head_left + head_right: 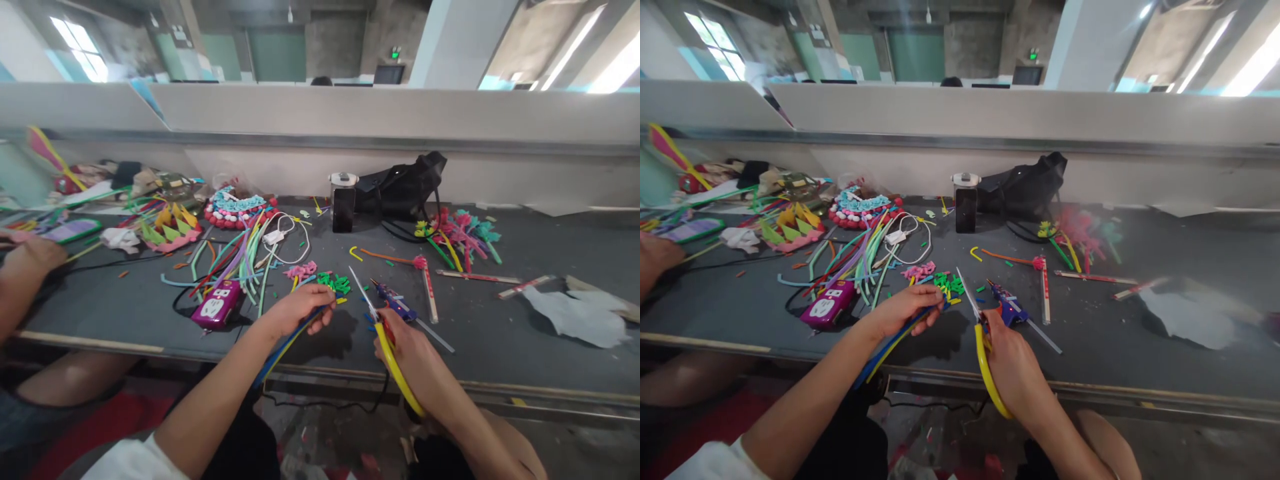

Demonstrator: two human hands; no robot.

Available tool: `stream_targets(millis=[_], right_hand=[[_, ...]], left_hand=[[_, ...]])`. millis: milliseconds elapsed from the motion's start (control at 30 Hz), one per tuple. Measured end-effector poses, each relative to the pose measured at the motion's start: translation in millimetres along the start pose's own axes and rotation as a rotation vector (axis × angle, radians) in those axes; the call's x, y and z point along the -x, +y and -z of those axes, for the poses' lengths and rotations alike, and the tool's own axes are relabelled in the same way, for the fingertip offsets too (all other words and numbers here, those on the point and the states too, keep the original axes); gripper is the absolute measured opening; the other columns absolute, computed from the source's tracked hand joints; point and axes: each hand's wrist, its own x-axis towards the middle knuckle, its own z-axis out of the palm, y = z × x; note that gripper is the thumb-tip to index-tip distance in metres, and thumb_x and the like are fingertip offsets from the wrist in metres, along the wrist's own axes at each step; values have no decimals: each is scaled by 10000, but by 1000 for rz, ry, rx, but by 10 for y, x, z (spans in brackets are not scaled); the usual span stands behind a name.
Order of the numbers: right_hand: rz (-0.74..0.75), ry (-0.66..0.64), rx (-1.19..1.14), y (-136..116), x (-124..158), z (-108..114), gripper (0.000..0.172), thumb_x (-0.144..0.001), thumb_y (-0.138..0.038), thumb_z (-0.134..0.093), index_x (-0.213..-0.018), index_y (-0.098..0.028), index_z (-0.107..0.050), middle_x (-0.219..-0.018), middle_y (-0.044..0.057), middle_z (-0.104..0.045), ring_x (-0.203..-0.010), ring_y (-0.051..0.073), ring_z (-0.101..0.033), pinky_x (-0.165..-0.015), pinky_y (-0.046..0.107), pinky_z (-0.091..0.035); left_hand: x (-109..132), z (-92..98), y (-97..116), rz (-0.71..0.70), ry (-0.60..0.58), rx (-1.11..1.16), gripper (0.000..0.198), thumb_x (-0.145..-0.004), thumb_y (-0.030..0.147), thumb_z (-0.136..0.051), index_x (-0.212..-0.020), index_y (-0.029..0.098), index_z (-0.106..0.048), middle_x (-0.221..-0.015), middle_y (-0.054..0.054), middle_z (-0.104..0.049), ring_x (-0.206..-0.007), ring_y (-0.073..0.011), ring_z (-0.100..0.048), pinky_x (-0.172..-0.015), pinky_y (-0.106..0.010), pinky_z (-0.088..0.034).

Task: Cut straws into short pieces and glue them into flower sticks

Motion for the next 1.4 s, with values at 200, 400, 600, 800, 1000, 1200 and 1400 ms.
stream_targets(millis=[200, 400, 600, 800, 1000, 1200, 1400], right_hand=[[-83, 170, 79, 284, 113, 21, 391, -849, -207, -374, -1225, -162, -475, -784, 69, -683, -693, 223, -657, -637, 293, -451], [-35, 150, -43, 406, 110, 32, 332, -892, -238, -381, -1209, -210, -474, -802, 29, -678, -676, 184, -651, -607, 247, -440], [-58, -60, 160, -87, -282, -68, 413, -806, -71, -440, -1201, -174, -502, -868, 87, -698, -779, 219, -674, -620, 247, -373], [-25, 48, 153, -170, -316, -50, 484, -773, -36, -443, -1238, -169, -465, -951, 98, -692, -848, 218, -670, -662, 244, -397], [-132, 142, 287, 166, -89, -99, 339, -846, -161, -476, -1179, -215, -509, -954, 75, -700, -847, 224, -678, -645, 258, -402], [-215, 176, 328, 392, -81, -57, 336, -862, -138, -461, -1189, -194, -519, -915, 78, -720, -738, 189, -674, -579, 244, -345], [-286, 183, 322, 529, 0, 68, 316, -862, -199, -500, -1173, -226, -550, -885, 61, -715, -705, 206, -664, -552, 254, -337]], left_hand=[[-1, -299, -193, 159, -203, 56, 350, -770, 482, -644, -775, 165, -497, -702, -71, -685, -569, -186, -675, -479, -272, -524], [-49, -3, -62, 30, 111, -139, 304, -796, 444, -617, -788, 158, -515, -715, -62, -679, -515, -167, -660, -411, -219, -472], [-324, 181, -60, 8, 287, -82, 283, -763, 384, -650, -700, 146, -510, -701, -88, -688, -581, -184, -686, -462, -226, -507], [-273, 152, 15, -108, 397, -82, 254, -826, 403, -600, -787, 170, -507, -609, -14, -635, -444, -111, -598, -390, -159, -404], [-1, 2, 35, -145, 285, -155, 280, -865, 443, -550, -805, 170, -535, -432, 77, -449, -286, -16, -247, -332, -146, -129], [25, -183, -35, -113, 181, 88, 266, -865, 430, -556, -826, 168, -537, -485, 92, -379, -329, -12, -209, -357, -167, -122], [90, -289, -93, -33, 56, 181, 277, -874, 433, -560, -831, 160, -540, -524, 88, -378, -344, -4, -194, -371, -176, -109]])
